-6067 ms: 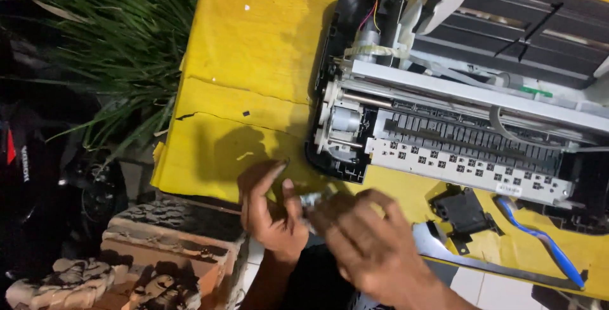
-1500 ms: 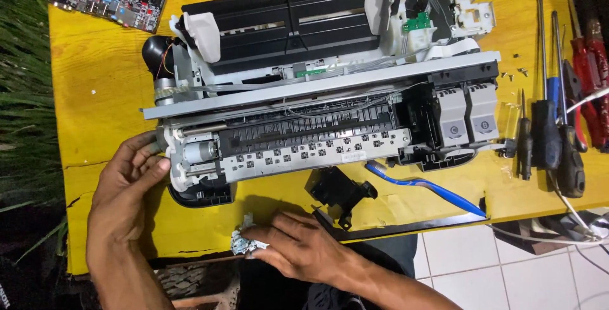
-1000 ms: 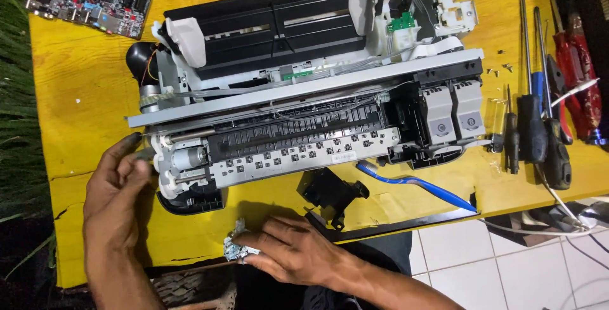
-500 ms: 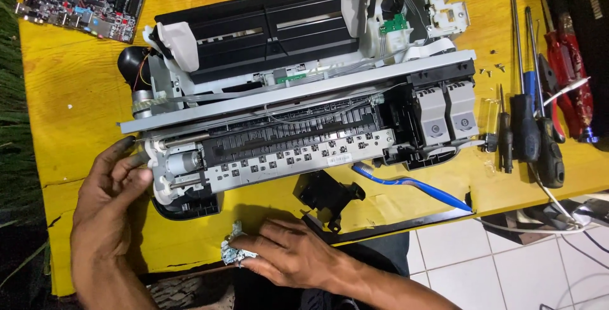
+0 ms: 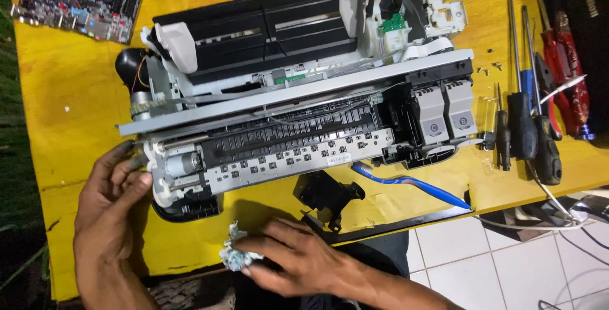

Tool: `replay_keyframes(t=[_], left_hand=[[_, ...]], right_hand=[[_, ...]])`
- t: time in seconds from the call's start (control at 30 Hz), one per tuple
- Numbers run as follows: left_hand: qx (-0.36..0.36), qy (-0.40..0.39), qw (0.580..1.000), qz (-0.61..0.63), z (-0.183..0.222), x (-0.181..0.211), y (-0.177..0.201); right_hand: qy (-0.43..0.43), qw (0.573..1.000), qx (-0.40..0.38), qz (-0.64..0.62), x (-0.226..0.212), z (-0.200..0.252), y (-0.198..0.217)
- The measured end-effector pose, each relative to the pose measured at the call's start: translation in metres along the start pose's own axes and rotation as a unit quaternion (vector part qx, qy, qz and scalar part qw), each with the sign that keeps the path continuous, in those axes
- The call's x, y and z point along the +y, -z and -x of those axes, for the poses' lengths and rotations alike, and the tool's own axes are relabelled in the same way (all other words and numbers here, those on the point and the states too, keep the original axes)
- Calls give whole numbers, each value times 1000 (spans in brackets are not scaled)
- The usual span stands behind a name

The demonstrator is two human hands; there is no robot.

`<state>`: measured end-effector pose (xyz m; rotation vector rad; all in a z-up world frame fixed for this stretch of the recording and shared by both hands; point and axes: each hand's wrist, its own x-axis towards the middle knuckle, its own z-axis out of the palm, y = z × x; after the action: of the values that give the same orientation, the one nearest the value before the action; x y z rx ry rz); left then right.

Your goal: The person disassembles a printer by removing screws and detaching internal components. They use a screwdriver to loosen screws and then remove parts by hand, placing them on the yellow workbench.

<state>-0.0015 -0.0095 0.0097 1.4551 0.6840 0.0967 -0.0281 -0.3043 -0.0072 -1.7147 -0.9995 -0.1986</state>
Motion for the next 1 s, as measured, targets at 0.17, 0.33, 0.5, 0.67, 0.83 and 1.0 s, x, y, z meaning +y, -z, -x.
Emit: replay_keyframes(t=[0.17,0.33,0.5,0.67,0.83,1.0], left_hand=[[5,-4,1000,-13,1,-2,1],[20,-39,995,-95,-10,-9,4],[33,-17,995,-95,-5,-1,0],[29,-41,993,-109,-11,-9,4],[4,1,995,-101,-3,14,-1],[-28,-16,995,-90,-3,10,0]], right_hand=[[-11,990,31,138,-3,17,63],[-122,903,115,396,21,-10,125],[-196,821,69,532,30,-41,129],[-254,709,-36,656,46,-51,116],[-285,692,-95,656,43,-52,106],[-300,722,-86,617,47,-54,105]])
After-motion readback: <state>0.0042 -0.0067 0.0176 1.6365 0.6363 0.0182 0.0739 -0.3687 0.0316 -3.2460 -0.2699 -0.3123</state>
